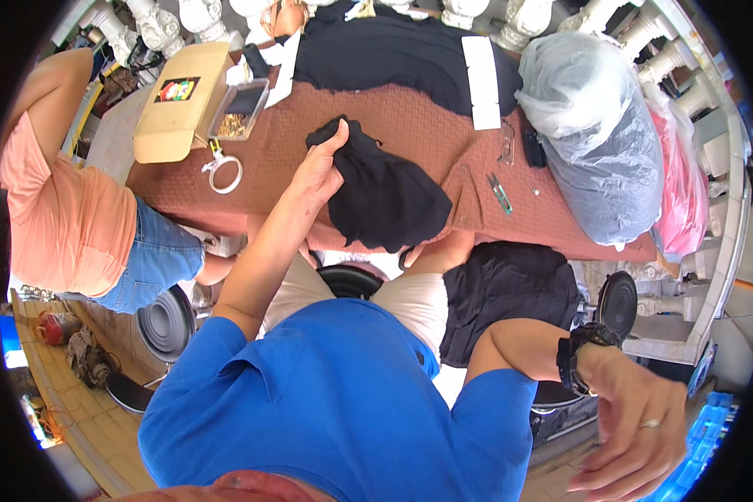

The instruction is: The person lays out a black garment on a table, aligns a white paper guide, and pins a small white label onto the fabric by hand.

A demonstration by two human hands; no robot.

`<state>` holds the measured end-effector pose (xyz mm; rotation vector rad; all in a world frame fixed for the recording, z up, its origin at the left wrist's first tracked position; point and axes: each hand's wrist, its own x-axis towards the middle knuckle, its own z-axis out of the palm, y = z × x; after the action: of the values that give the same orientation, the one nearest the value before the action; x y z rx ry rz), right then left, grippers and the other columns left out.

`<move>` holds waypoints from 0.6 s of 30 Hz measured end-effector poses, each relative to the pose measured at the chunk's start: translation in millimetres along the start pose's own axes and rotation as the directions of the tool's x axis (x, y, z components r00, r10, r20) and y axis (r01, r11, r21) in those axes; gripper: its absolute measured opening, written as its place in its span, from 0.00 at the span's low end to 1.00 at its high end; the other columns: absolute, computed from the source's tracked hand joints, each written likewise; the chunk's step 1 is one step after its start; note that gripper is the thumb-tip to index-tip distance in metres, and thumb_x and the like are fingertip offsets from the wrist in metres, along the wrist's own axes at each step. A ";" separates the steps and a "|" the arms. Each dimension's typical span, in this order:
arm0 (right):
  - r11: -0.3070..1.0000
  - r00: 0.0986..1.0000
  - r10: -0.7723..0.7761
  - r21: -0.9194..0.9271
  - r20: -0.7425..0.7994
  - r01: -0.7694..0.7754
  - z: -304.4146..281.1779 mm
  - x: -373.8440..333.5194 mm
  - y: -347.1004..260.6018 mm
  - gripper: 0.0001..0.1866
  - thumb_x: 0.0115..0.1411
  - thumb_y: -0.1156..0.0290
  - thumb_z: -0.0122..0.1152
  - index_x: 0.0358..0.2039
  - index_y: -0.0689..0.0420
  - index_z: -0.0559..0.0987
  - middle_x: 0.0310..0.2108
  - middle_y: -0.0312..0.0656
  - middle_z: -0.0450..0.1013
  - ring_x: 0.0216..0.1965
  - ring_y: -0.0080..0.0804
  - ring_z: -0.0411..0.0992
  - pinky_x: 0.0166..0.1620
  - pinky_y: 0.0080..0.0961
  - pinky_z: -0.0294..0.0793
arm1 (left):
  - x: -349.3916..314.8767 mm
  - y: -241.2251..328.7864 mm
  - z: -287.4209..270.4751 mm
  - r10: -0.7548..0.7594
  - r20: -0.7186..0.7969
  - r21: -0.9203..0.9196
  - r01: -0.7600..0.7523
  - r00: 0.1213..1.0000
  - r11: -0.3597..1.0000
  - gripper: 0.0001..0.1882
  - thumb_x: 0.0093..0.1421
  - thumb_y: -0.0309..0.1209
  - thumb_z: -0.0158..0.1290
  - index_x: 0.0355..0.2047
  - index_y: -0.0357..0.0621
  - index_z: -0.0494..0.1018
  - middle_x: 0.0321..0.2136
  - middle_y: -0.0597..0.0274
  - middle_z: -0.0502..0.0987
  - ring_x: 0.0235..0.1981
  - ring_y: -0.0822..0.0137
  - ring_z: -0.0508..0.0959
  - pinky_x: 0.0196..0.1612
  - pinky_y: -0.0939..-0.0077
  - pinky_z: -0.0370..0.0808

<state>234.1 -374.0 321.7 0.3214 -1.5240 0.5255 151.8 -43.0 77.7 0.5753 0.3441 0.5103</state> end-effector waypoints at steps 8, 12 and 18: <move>0.101 0.636 -0.095 -0.643 -0.766 -0.760 -46.3 -76.4 55.5 0.07 0.63 0.83 0.62 0.41 0.63 0.78 0.36 0.44 0.79 0.30 0.28 0.80 0.35 0.21 0.82 | -41.7 -23.8 43.4 0.135 -0.141 0.077 -0.125 0.981 0.989 0.16 0.69 0.40 0.57 0.46 0.38 0.76 0.44 0.58 0.81 0.46 0.66 0.81 0.51 0.68 0.79; 0.100 0.594 0.062 -0.587 -0.802 -0.803 -90.9 -160.6 135.3 0.03 0.63 0.81 0.65 0.37 0.63 0.80 0.35 0.40 0.79 0.33 0.23 0.77 0.39 0.19 0.77 | -49.5 -33.6 43.3 0.204 -0.160 0.089 -0.191 0.966 0.978 0.13 0.69 0.36 0.58 0.44 0.38 0.78 0.42 0.61 0.81 0.43 0.72 0.81 0.47 0.74 0.79; -0.020 0.622 -0.048 -0.622 -0.781 -0.783 -92.5 -198.0 176.5 0.06 0.58 0.81 0.69 0.33 0.62 0.78 0.35 0.42 0.79 0.31 0.26 0.75 0.36 0.22 0.74 | -58.5 -44.7 55.4 0.258 -0.173 0.108 -0.242 0.951 0.964 0.11 0.69 0.34 0.58 0.43 0.38 0.78 0.41 0.63 0.81 0.41 0.75 0.80 0.46 0.77 0.77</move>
<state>229.1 -201.2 100.3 -1.4195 -0.9032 -0.1114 144.4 -130.8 104.6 0.6607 0.4758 0.8002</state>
